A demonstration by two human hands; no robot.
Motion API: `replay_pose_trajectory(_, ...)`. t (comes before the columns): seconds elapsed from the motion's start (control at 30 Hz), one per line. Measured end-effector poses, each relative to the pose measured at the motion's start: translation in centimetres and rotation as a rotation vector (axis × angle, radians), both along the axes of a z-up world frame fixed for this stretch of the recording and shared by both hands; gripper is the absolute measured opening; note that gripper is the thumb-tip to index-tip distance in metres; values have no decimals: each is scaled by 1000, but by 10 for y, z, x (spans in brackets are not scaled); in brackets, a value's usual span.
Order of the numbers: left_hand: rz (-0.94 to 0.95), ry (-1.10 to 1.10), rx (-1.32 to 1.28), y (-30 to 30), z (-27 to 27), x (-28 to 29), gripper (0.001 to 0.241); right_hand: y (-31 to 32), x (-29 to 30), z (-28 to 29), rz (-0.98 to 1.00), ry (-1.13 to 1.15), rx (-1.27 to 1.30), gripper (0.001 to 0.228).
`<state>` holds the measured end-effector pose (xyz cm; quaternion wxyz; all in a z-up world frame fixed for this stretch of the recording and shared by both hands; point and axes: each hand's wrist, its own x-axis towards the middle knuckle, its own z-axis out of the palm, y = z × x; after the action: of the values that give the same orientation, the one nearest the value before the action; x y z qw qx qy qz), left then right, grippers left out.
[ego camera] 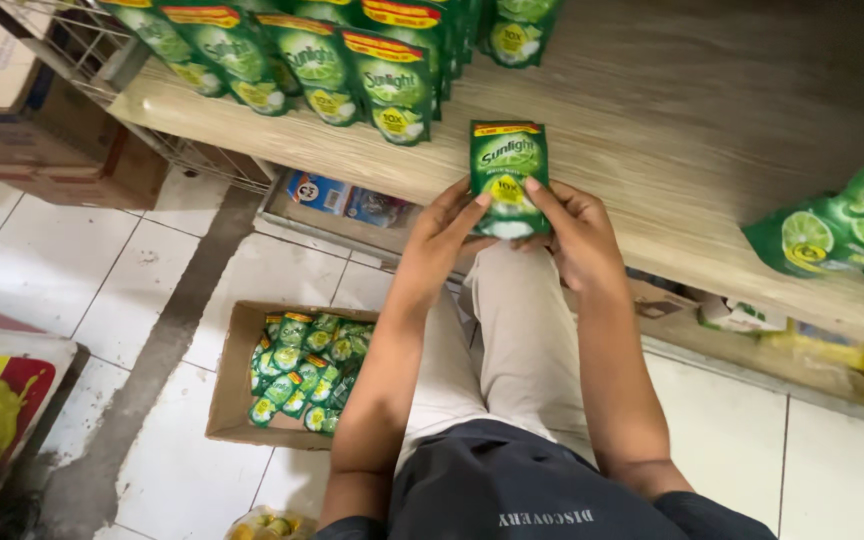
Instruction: The person picks up detergent pouches from a shelf and a cardboard box, handles them to arrange them in the box, and places them back onto the store shelf.
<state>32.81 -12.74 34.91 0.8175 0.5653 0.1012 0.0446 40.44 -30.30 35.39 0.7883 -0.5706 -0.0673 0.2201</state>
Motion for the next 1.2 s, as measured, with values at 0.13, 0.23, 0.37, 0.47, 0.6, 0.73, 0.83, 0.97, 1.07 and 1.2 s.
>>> replay_pose_trajectory(0.13,18,-18,-165,-12,-14,12,52,-20,-9,-5,96,-111,60,46)
replay_pose_trajectory(0.23,12,-14,-181,-16,-19,15,51,-28,-14,-6,94,-182,11,60)
replay_pose_trajectory(0.37,32,-120,-42,-21,-26,19,48,-36,-17,-4,115,-208,-58,66)
replay_pose_trajectory(0.47,69,-402,104,-19,-29,22,39,-35,-18,-2,43,-165,-80,50)
replay_pose_trajectory(0.6,71,-334,134,-24,-25,23,31,-28,-17,-3,-92,-319,-279,22)
replay_pose_trajectory(0.73,67,-389,204,-21,-14,25,28,-32,-7,8,-157,-466,-528,16)
replay_pose_trajectory(0.83,67,-442,177,-23,-1,24,29,-28,5,17,-122,-418,-330,17)
replay_pose_trajectory(0.97,314,-487,607,-18,11,14,41,-19,30,20,-109,-440,-327,18)
replay_pose_trajectory(1.07,340,-489,882,-10,2,17,39,-7,56,18,-104,-470,-364,16)
replay_pose_trajectory(1.2,366,-368,1072,-9,-29,19,27,11,98,22,-169,-587,-529,15)
